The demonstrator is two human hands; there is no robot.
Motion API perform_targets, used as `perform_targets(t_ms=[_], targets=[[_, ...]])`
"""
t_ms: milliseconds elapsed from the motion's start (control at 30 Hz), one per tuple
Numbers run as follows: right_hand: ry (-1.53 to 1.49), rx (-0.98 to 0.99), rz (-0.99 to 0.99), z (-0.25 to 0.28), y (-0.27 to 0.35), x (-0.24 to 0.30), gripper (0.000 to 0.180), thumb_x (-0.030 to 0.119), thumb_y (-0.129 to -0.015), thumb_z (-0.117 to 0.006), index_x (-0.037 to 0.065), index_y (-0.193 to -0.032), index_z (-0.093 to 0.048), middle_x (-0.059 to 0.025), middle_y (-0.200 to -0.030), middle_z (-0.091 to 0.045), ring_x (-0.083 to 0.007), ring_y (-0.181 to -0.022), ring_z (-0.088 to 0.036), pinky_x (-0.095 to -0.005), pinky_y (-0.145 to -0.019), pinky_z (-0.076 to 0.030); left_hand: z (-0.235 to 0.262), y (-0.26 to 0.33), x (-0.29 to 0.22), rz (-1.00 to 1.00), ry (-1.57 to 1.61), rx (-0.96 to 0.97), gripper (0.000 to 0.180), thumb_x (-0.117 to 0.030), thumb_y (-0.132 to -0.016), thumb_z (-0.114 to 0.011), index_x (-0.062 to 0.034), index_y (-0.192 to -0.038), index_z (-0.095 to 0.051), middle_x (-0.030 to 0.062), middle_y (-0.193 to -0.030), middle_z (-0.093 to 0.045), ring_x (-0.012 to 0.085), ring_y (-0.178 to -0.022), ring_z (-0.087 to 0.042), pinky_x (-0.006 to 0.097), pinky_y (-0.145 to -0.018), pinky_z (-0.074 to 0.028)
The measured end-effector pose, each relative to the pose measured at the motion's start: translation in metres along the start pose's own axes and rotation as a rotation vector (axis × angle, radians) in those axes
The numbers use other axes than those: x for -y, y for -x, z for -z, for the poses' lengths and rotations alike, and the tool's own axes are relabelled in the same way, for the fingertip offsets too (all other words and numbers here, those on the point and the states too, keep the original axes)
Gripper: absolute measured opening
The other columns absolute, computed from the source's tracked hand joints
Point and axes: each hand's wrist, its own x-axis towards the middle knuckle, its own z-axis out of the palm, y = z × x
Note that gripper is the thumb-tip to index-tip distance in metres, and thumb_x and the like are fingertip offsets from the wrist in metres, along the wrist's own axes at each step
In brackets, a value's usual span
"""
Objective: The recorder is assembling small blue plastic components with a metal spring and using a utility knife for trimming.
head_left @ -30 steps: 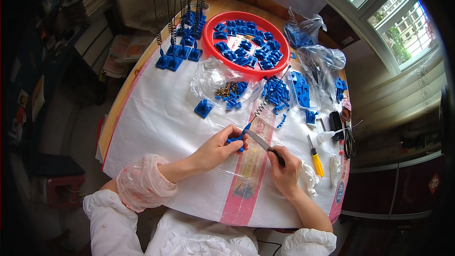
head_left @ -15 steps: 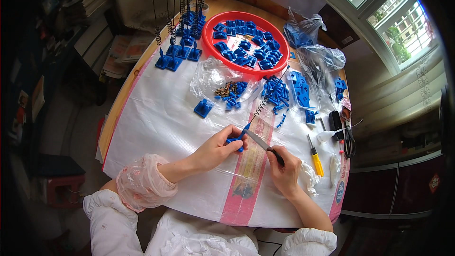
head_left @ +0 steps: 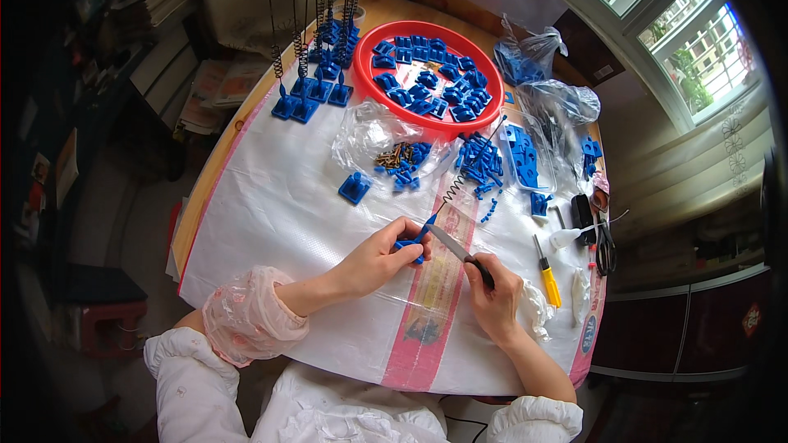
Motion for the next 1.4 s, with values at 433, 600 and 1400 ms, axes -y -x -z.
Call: perform_targets(t_ms=[433,600,1400], targets=[[-0.011,-0.005,-0.003,-0.0001,0.0002,0.0009,0.009,0.010,-0.086,-0.072,0.006,-0.092,-0.067,-0.0089,-0.065,-0.061,-0.0193,-0.048,-0.057,-0.0311,-0.048,-0.042,-0.0007,0.0004,-0.0028,0.000,-0.015,0.006,0.018,-0.012,-0.101,-0.052,-0.0012,-0.116,-0.052,0.0053,-0.107,-0.059,0.0111,-0.100,-0.059,0.028,-0.090,-0.051],[0.000,-0.001,0.011,0.0007,-0.0007,0.0025,0.008,0.010,-0.087,-0.072,0.006,-0.091,-0.066,-0.0089,-0.064,-0.061,-0.0193,-0.047,-0.056,-0.0313,-0.048,-0.042,0.0002,0.0006,-0.0005,0.001,-0.017,0.017,0.018,-0.012,-0.101,-0.052,-0.0014,-0.116,-0.052,0.0051,-0.107,-0.059,0.0109,-0.100,-0.059,0.028,-0.090,-0.051],[-0.020,-0.013,0.022,0.0009,0.0013,0.0023,0.008,0.008,-0.085,-0.073,0.006,-0.088,-0.066,-0.0090,-0.061,-0.059,-0.0187,-0.046,-0.055,-0.0317,-0.047,-0.041,0.0006,0.0005,0.0010,-0.013,-0.030,-0.004,0.019,-0.013,-0.101,-0.051,-0.0006,-0.117,-0.051,0.0052,-0.108,-0.059,0.0110,-0.101,-0.058,0.028,-0.091,-0.050]])
